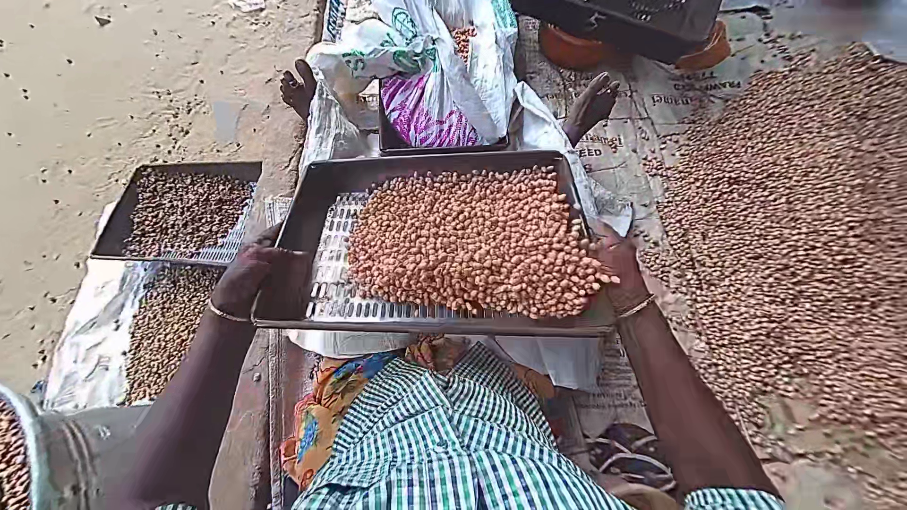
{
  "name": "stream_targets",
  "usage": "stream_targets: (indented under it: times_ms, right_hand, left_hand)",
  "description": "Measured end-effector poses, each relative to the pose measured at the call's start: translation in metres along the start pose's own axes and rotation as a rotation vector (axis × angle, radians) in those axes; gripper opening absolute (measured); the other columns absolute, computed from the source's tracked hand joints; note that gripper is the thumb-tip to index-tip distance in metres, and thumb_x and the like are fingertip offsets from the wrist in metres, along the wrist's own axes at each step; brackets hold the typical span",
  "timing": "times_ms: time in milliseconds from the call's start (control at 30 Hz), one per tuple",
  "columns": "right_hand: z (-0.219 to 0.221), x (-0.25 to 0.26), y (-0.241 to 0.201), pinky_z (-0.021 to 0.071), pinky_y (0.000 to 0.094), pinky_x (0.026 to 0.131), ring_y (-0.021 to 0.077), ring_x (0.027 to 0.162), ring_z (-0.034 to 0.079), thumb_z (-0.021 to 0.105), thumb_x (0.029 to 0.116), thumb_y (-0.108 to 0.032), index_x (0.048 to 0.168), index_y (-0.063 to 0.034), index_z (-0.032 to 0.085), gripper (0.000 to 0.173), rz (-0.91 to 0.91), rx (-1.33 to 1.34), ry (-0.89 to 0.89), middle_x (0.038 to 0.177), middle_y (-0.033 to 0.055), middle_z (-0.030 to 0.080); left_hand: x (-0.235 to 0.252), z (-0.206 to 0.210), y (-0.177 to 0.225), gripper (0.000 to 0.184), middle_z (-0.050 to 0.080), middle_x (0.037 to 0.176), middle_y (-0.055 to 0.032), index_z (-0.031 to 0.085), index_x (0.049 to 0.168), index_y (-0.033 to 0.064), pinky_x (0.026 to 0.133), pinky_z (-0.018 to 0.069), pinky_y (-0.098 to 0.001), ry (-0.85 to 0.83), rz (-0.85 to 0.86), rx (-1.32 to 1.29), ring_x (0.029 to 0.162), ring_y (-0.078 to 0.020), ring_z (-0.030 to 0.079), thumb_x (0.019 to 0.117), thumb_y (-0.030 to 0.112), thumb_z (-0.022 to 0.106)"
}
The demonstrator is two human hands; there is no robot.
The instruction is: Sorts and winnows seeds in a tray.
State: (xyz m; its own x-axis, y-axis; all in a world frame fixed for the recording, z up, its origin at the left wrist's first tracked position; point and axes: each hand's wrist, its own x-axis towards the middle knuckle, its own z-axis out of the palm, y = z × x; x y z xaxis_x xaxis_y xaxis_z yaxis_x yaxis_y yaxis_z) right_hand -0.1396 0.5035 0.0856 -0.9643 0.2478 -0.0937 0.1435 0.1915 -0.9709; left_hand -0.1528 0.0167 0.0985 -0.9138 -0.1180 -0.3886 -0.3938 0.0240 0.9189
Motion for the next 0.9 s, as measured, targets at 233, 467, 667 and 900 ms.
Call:
stream_targets:
  times_ms: [233,467,667,900]
  right_hand:
    - [-0.029,-0.042,0.063,0.0485,0.01,0.088,-0.0075,0.101,0.06,0.051,0.0906,0.006,0.143,0.0141,0.038,0.055,0.019,0.133,0.185,0.125,0.0074,0.059]
    - [0.002,-0.032,0.008,0.051,0.0116,0.081,-0.0081,0.091,0.061,0.057,0.0937,0.008,0.143,0.004,0.049,0.05,-0.066,0.062,0.014,0.118,0.0026,0.066]
    - [-0.029,-0.043,0.061,0.0474,0.0092,0.09,-0.0083,0.104,0.058,0.05,0.0926,0.005,0.144,0.014,0.037,0.054,0.008,0.105,0.189,0.128,0.0092,0.057]
    - [-0.003,-0.02,0.014,0.048,0.0118,0.075,-0.0074,0.083,0.057,0.05,0.096,0.006,0.142,0.0029,0.049,0.046,-0.053,0.018,0.045,0.109,0.0005,0.063]
  left_hand:
    - [-0.042,0.052,0.019,0.071,0.07,0.113,-0.0005,0.046,0.149,0.0088,0.071,0.0598,-0.0208,-0.049,0.181,-0.068,0.084,-0.004,0.069,0.0824,-0.015,0.054]
    - [-0.016,-0.008,-0.027,0.059,0.07,0.109,0.0015,0.047,0.142,0.0065,0.072,0.0594,-0.0192,0.055,0.049,-0.02,0.085,-0.0012,0.07,0.0862,-0.013,0.051]
    - [-0.039,0.052,0.012,0.074,0.071,0.111,0.0006,0.047,0.148,0.0091,0.07,0.0607,-0.0234,-0.043,0.216,-0.043,0.082,-0.0061,0.07,0.0774,-0.013,0.055]
    - [-0.006,0.003,-0.019,0.06,0.066,0.115,-0.0005,0.043,0.146,0.0051,0.076,0.0575,-0.0189,0.05,0.052,0.016,0.089,-0.0009,0.067,0.09,-0.017,0.048]
